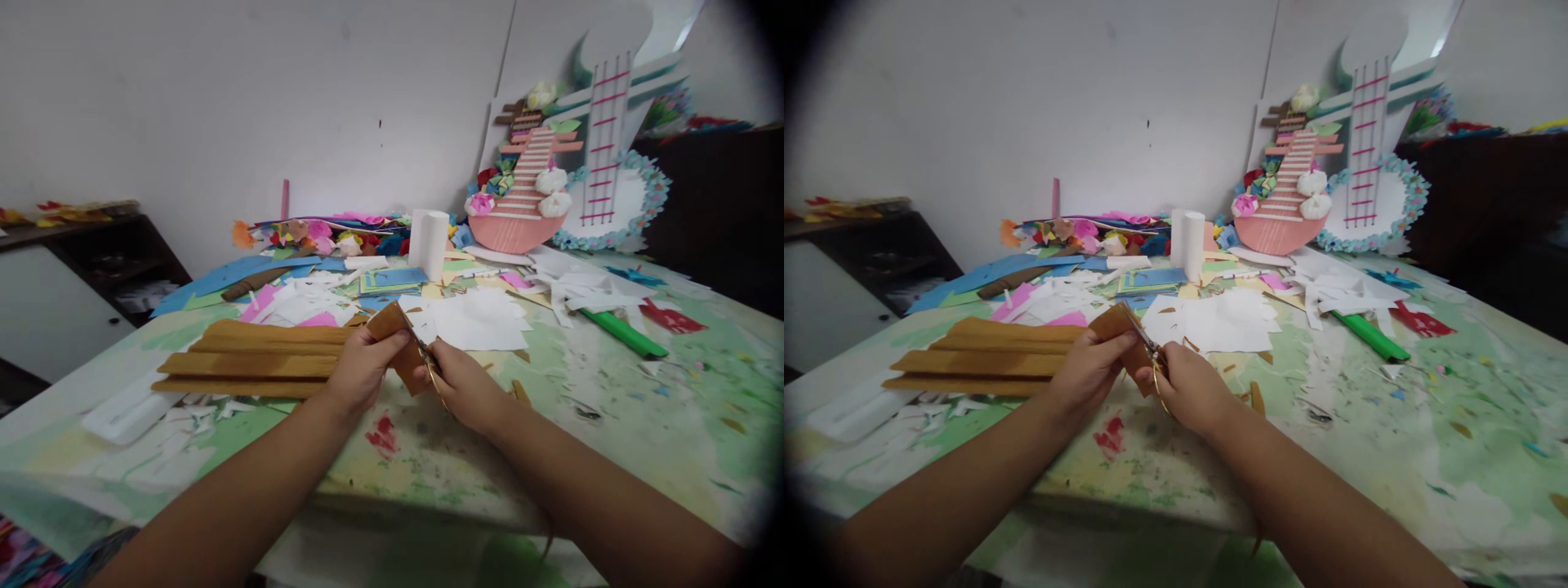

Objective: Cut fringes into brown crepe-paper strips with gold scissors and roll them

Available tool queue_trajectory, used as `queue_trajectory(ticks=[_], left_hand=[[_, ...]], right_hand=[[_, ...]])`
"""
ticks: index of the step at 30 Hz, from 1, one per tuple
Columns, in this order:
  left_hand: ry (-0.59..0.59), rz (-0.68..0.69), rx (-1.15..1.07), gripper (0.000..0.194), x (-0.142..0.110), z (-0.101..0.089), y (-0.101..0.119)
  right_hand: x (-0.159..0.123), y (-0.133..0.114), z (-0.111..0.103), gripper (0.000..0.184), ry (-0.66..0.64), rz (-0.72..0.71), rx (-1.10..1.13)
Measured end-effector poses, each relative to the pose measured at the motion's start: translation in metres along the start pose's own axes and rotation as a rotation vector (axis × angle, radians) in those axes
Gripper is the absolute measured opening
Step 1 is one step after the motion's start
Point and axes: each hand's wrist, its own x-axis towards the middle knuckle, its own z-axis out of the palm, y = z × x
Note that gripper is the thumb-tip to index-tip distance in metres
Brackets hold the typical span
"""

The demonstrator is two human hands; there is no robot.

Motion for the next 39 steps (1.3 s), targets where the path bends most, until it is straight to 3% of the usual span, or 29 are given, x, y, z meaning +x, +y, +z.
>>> queue_trajectory(ticks=[25,35,39], left_hand=[[-0.029,-0.071,0.028,0.018,-0.0026,0.0024,0.0041],[-0.085,-0.074,0.053,0.011,-0.0031,-0.0001,0.0058],[-0.068,-0.072,0.076,0.018,-0.0021,-0.0015,0.0041]], right_hand=[[-0.0032,-0.0002,0.0005,0.035,0.060,-0.001,0.032],[-0.0025,-0.0009,-0.0020,0.032,0.048,0.005,0.040],[-0.0016,-0.0007,-0.0030,0.030,0.057,0.019,0.024]])
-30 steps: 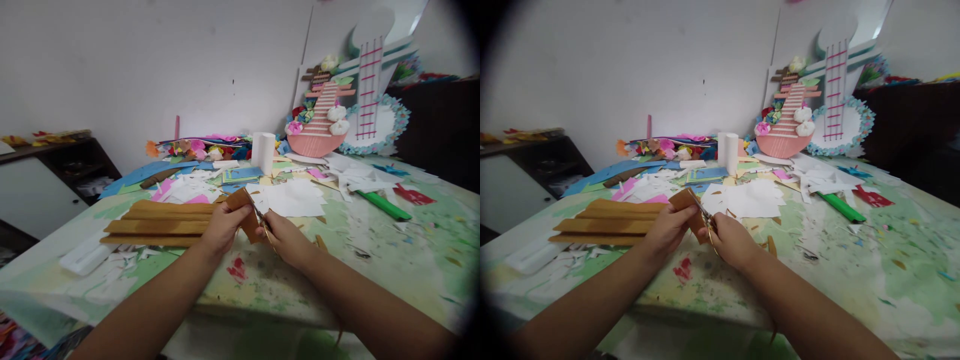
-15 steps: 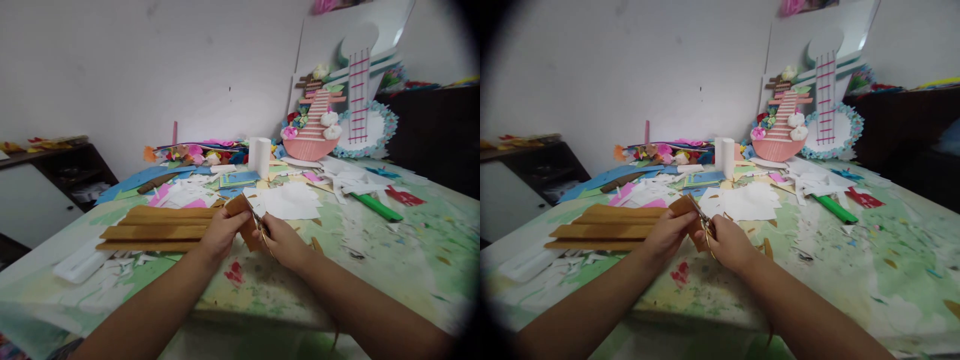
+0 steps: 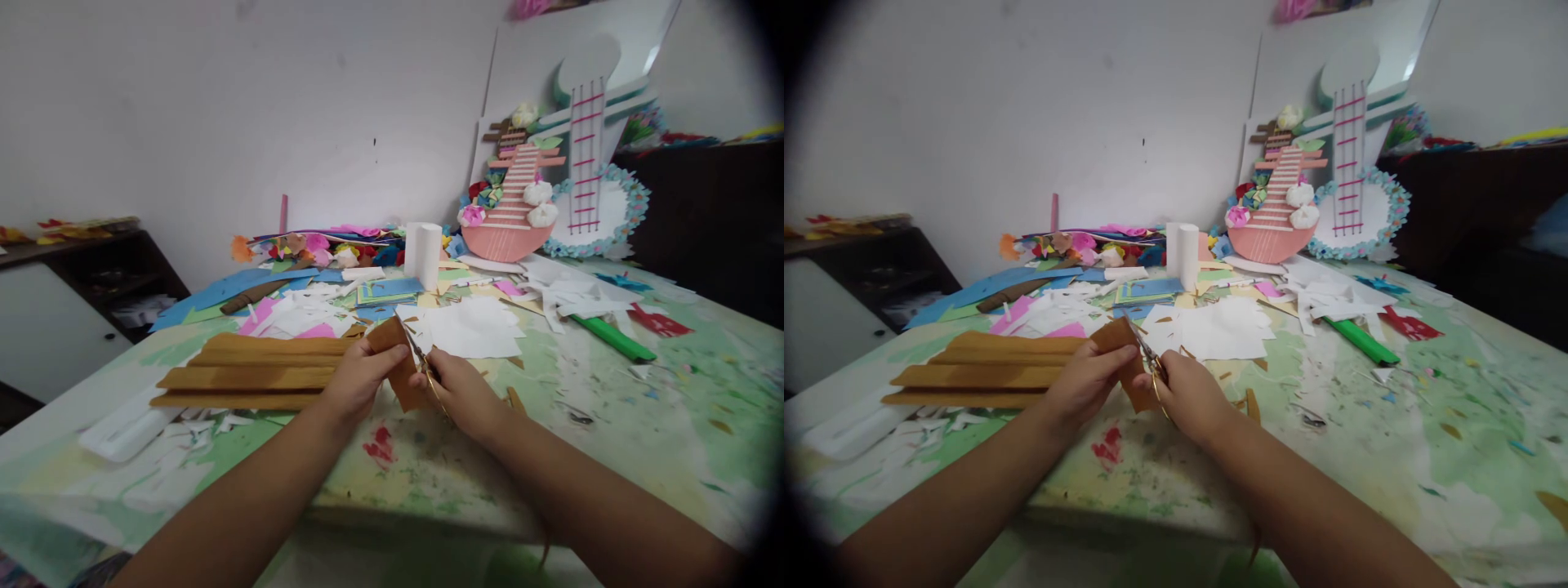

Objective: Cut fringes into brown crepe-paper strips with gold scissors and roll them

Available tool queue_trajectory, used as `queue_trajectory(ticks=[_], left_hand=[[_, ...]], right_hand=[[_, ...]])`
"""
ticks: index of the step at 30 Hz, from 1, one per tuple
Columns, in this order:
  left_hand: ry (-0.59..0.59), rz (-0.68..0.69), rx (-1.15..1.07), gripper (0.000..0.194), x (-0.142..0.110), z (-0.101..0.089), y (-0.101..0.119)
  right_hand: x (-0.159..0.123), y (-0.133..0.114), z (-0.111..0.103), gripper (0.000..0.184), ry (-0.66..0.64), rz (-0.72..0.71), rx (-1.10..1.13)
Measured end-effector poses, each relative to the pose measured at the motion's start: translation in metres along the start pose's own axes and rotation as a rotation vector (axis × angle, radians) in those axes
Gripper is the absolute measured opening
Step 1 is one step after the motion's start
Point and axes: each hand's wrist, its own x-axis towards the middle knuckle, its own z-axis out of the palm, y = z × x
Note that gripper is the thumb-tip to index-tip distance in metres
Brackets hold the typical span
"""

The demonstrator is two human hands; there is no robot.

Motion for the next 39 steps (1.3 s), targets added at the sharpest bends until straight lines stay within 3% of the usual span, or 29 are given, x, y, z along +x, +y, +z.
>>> queue_trajectory(ticks=[5,10,15,19,22,24,33,37,39], left_hand=[[0.051,-0.055,0.062,0.021,0.005,-0.001,-0.006],[0.088,-0.098,0.214,0.022,0.008,-0.001,-0.011],[-0.094,-0.007,0.659,0.025,-0.001,0.005,-0.012],[-0.233,0.206,1.031,0.027,-0.012,0.012,-0.006],[-0.289,0.434,1.188,0.038,-0.017,0.015,-0.001],[-0.306,0.490,1.255,0.040,-0.020,0.015,0.001],[-0.393,0.457,1.208,0.045,-0.024,0.008,0.008],[-0.365,0.478,1.203,0.034,-0.025,0.010,0.012],[-0.304,0.403,1.118,0.029,-0.024,0.011,0.013]], right_hand=[[0.002,0.005,0.000,0.036,0.114,0.066,0.157],[0.002,0.004,-0.002,0.036,0.137,0.142,0.687],[0.003,0.000,-0.002,0.028,0.179,0.151,0.933],[0.005,0.002,-0.001,0.025,0.176,0.137,0.962],[0.006,0.005,-0.002,0.027,0.108,0.093,0.948],[0.007,0.007,-0.003,0.026,0.071,0.077,0.944],[0.008,0.010,-0.001,0.019,0.049,0.048,0.948],[0.008,0.011,0.000,0.019,0.030,0.020,0.942],[0.008,0.011,0.000,0.016,0.050,0.023,0.917]])
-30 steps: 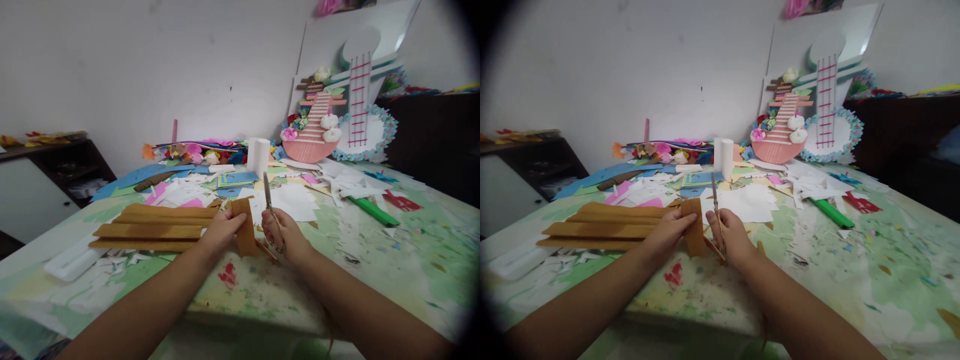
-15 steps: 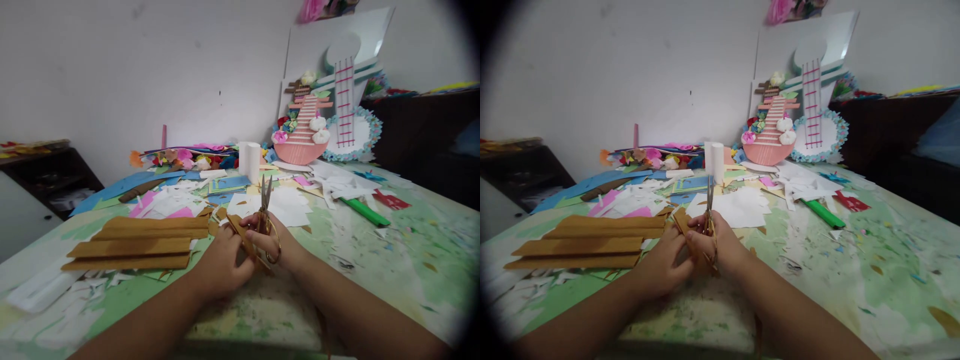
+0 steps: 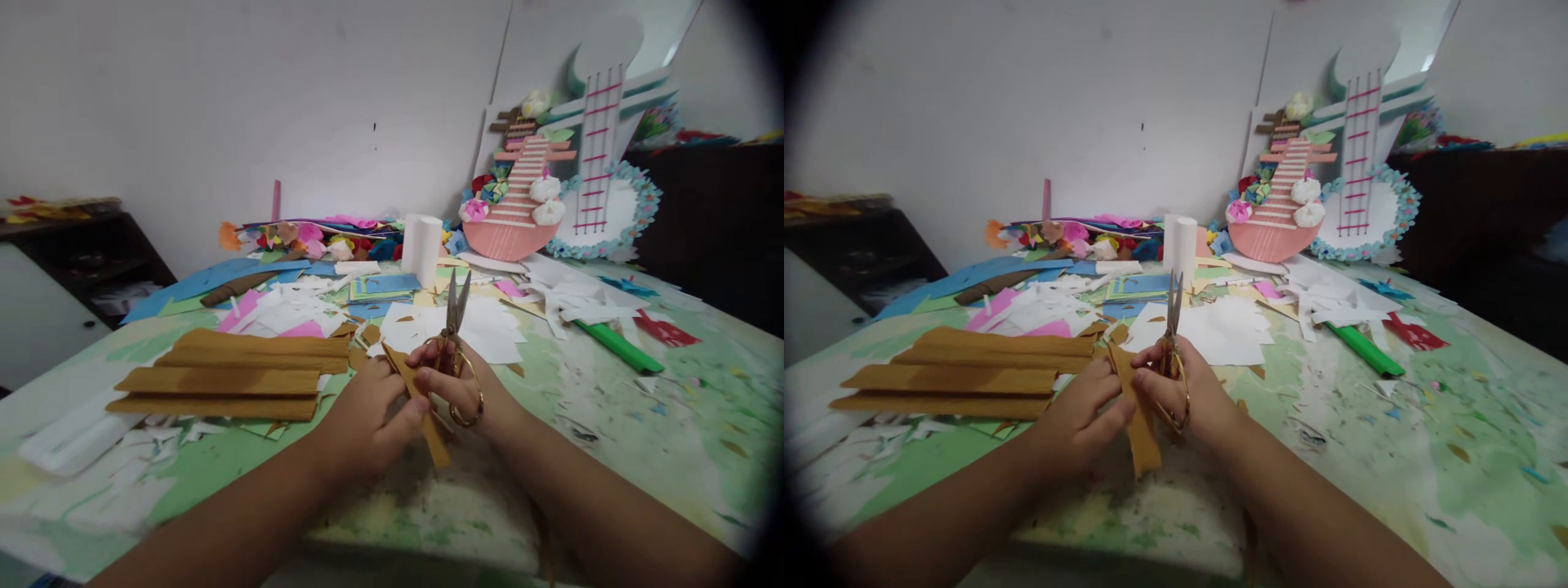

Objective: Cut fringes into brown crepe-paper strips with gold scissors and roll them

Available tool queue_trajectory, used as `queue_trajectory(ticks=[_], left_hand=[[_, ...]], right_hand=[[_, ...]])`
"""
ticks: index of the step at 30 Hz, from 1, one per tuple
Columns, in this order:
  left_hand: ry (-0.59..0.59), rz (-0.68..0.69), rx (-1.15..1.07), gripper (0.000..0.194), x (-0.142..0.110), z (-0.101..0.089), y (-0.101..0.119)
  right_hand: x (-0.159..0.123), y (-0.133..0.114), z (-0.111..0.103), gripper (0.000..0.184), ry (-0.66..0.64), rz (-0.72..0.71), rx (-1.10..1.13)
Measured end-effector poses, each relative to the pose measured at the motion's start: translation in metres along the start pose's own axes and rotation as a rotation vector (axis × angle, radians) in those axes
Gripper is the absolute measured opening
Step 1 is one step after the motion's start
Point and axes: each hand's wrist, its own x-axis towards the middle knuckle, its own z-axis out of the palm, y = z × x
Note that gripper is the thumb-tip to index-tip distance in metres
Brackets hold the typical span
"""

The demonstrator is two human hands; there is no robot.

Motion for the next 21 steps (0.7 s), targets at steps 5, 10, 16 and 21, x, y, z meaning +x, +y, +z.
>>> queue_trajectory(ticks=[5,10,16,21], left_hand=[[0.066,-0.358,-0.307,0.030,0.002,0.004,-0.005],[0.075,-0.566,-0.645,0.024,0.003,0.008,-0.011],[-0.069,-0.489,-0.699,0.013,0.004,-0.005,-0.001],[-0.176,-0.579,-0.811,0.013,0.003,-0.012,0.003]], right_hand=[[-0.002,-0.003,0.000,0.012,0.004,-0.008,-0.069],[-0.006,-0.008,0.002,0.011,-0.001,0.002,-0.162],[-0.001,0.003,-0.003,0.019,0.142,-0.092,-0.202],[0.003,0.004,-0.005,0.018,0.105,-0.078,-0.121]])
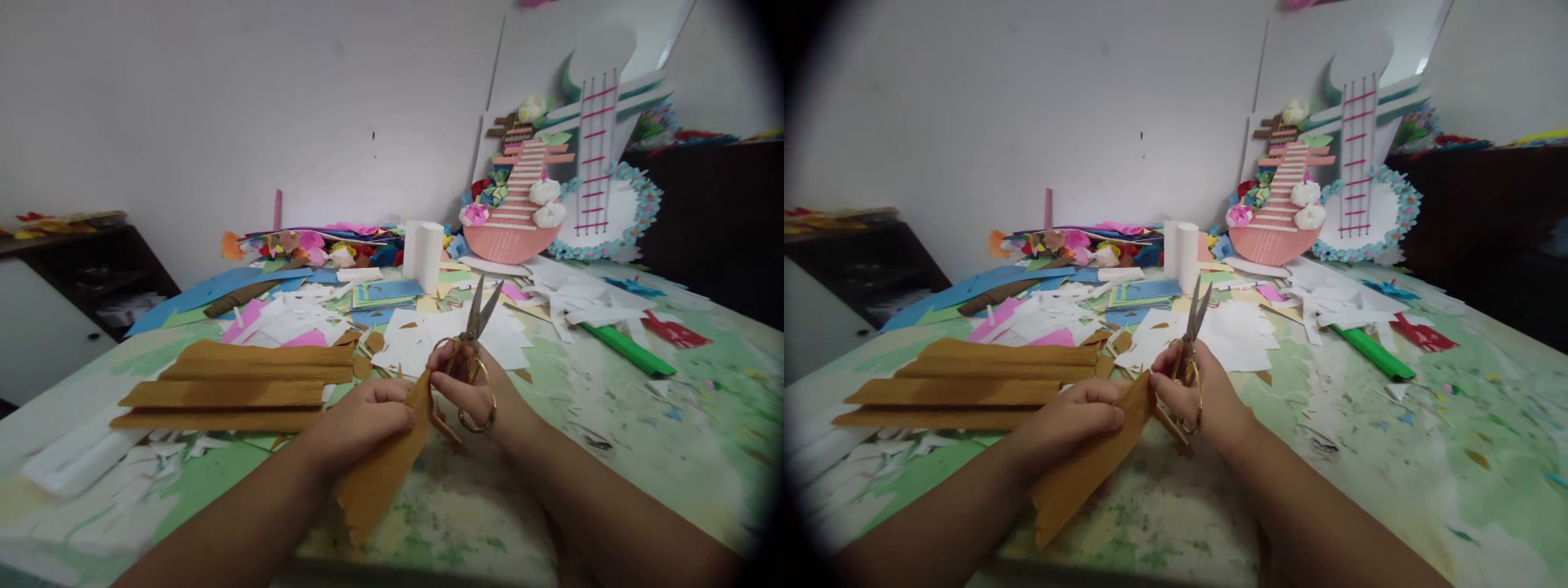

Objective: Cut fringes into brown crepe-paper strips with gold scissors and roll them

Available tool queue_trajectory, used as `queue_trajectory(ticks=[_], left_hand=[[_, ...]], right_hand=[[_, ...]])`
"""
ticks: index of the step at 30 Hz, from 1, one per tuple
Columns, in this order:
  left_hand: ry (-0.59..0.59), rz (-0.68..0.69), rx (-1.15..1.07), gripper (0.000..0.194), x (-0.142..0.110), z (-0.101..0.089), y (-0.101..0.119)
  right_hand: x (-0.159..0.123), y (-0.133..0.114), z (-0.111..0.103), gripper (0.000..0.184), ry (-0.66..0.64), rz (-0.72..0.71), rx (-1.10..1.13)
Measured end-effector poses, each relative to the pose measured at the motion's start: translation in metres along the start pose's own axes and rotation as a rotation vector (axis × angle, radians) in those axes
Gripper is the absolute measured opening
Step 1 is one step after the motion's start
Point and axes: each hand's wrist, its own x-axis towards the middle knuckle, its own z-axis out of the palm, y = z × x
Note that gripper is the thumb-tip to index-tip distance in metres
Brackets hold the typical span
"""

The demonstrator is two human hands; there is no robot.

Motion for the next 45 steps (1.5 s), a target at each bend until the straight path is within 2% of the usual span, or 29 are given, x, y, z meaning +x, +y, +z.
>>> queue_trajectory(ticks=[6,9,11,12,13,15,16,18,19,21,24,28,31,37,41,45], left_hand=[[-0.008,-0.077,-0.004,0.012,-0.001,-0.002,0.000],[0.023,0.012,-0.034,0.012,0.002,-0.008,0.005],[0.113,0.164,-0.166,0.015,0.006,-0.015,0.008],[0.206,0.211,-0.294,0.016,0.008,-0.018,0.009],[0.370,0.255,-0.445,0.015,0.009,-0.021,0.009],[0.538,0.253,-0.651,0.014,0.012,-0.022,0.007],[0.545,0.212,-0.704,0.014,0.014,-0.020,0.004],[0.468,0.072,-0.692,0.010,0.017,-0.012,-0.002],[0.415,0.017,-0.659,0.008,0.019,-0.006,-0.006],[0.355,-0.009,-0.583,0.018,0.023,0.007,-0.014],[0.250,0.093,-0.518,0.011,0.030,0.018,-0.023],[0.215,0.238,-0.445,0.023,0.031,0.017,-0.026],[0.183,0.249,-0.394,0.028,0.029,0.014,-0.026],[0.120,0.246,-0.363,0.030,0.027,0.015,-0.027],[0.240,0.220,-0.403,0.025,0.030,0.018,-0.029],[0.336,0.224,-0.441,0.021,0.033,0.018,-0.026]], right_hand=[[-0.006,-0.011,0.001,0.012,-0.071,0.047,-0.012],[-0.005,-0.011,0.001,0.013,-0.023,0.041,0.007],[-0.003,-0.009,-0.001,0.016,0.068,0.011,0.058],[-0.002,-0.008,-0.001,0.017,0.137,-0.007,0.085],[0.000,-0.008,-0.002,0.018,0.215,-0.018,0.112],[0.002,-0.008,-0.003,0.018,0.364,-0.022,0.174],[0.003,-0.009,-0.003,0.018,0.422,-0.014,0.207],[0.002,-0.010,-0.002,0.017,0.489,0.008,0.281],[0.002,-0.011,-0.001,0.017,0.496,0.020,0.316],[0.000,-0.011,0.003,0.018,0.480,0.048,0.371],[-0.004,-0.010,0.009,0.019,0.391,0.097,0.381],[-0.006,-0.008,0.013,0.017,0.260,0.152,0.203],[-0.007,-0.007,0.012,0.016,0.260,0.170,0.154],[-0.008,-0.009,0.016,0.016,0.298,0.208,0.273],[-0.010,-0.012,0.020,0.016,0.329,0.222,0.276],[-0.010,-0.012,0.019,0.018,0.203,0.238,0.167]])
